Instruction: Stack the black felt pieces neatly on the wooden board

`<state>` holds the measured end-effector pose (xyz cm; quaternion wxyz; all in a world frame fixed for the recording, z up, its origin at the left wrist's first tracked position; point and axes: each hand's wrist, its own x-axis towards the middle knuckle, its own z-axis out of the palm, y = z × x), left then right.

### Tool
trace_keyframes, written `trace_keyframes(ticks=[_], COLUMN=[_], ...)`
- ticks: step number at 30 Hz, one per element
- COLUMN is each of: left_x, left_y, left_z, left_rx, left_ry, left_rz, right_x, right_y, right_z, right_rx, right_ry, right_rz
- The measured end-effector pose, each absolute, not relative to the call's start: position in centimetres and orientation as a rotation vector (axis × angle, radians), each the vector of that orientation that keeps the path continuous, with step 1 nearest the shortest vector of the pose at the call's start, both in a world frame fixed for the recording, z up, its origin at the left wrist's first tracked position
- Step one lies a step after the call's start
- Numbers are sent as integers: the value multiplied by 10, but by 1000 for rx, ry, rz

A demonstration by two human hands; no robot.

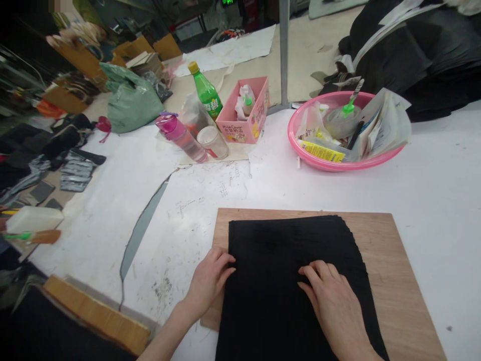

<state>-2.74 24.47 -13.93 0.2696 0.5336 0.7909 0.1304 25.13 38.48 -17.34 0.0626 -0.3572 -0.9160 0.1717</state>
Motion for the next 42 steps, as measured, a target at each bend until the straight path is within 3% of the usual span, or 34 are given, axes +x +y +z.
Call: trace_keyframes(ticks=[12,28,42], left_x=[-28,-27,-27], left_y=[250,254,262], left_z=[-136,-133,-130], left_rx=[1532,1671,1845], left_ry=[2102,2067,1979], left_rz=[214,88,-25], right_x=[250,243,250], right_y=[395,399,389], right_z=[-173,-161,-167], right_rx=[-986,-857,-656], right_ry=[-2788,-2834,-2717], right_rz=[556,922,806])
